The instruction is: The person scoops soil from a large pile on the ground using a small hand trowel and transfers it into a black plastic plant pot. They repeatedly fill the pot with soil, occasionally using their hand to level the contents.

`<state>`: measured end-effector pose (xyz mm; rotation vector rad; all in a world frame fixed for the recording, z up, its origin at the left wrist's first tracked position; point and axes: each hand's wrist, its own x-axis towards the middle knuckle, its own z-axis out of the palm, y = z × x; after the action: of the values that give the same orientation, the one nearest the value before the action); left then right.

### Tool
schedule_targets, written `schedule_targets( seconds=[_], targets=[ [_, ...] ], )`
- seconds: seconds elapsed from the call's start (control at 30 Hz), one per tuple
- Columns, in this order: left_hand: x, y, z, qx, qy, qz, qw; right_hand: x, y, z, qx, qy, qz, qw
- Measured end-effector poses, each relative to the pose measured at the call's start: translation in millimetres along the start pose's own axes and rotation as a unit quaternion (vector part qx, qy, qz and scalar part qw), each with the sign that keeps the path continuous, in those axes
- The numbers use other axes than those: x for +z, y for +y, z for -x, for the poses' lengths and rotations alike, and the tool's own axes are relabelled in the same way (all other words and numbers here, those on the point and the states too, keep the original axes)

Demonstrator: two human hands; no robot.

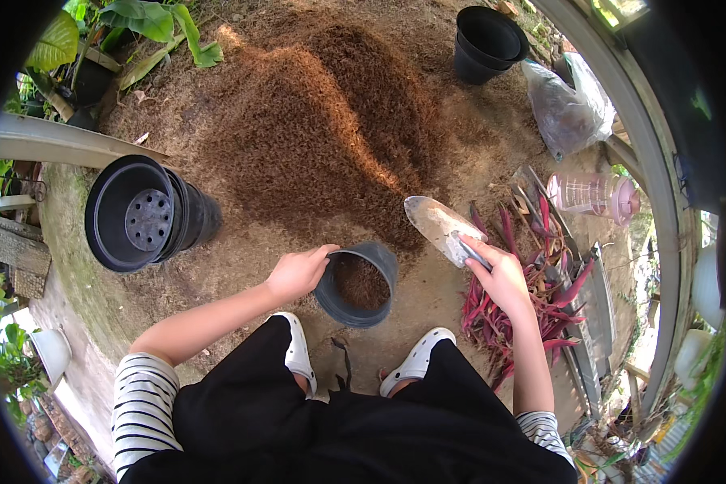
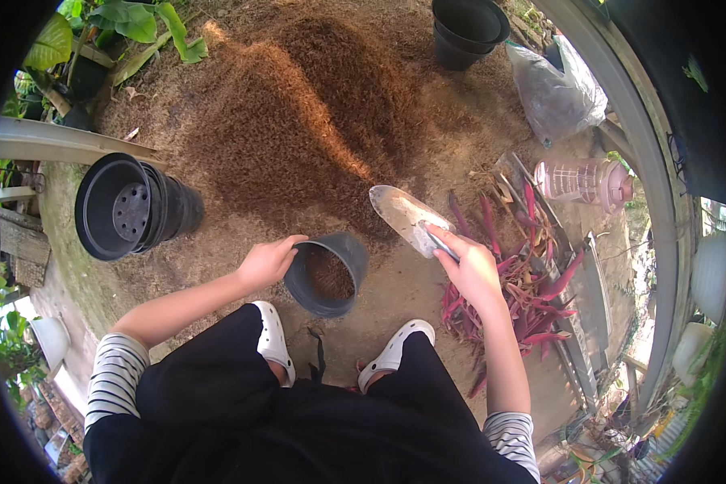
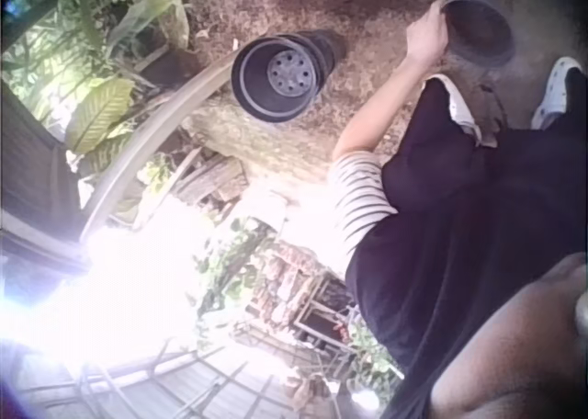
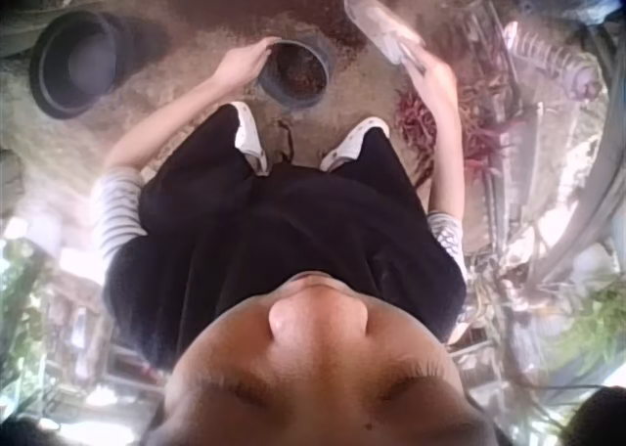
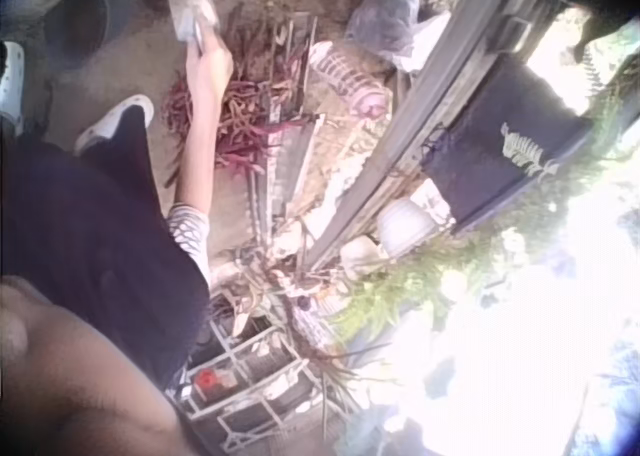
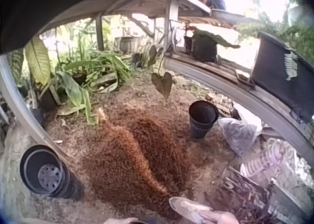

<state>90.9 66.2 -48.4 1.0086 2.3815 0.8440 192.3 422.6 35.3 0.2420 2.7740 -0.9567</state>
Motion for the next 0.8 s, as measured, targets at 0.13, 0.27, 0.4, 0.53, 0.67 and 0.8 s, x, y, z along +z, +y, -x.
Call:
schedule_targets(
  seconds=[0.13, 0.27, 0.4, 0.53, 0.67, 0.8],
  targets=[
    [4, 0, 1, -0.047, -0.016, 0.04, 0.998, 1, -1, -1, 0.023, -0.014, 0.003, 1.0],
    [-6, 10, -3, -0.073, 0.007, 0.098, 0.993, 2, 8, 2, 0.014, 0.011, 0.011, 1.0],
    [8, -8, -6, -0.108, -0.071, 0.019, 0.991, 0, 17, -3, 0.084, -0.044, 0.078, 0.992],
    [19, -15, -3, -0.128, -0.081, 0.028, 0.988, 1, 15, -7, 0.194, -0.091, 0.133, 0.968],
    [0, 6, -15, -0.199, -0.147, 0.21, 0.946, 17, 63, 6, 0.135, -0.122, 0.059, 0.981],
    [-7, 7, -10, -0.204, -0.15, 0.229, 0.94, 50, 76, -5, 0.155, -0.18, -0.055, 0.97]
  ],
)
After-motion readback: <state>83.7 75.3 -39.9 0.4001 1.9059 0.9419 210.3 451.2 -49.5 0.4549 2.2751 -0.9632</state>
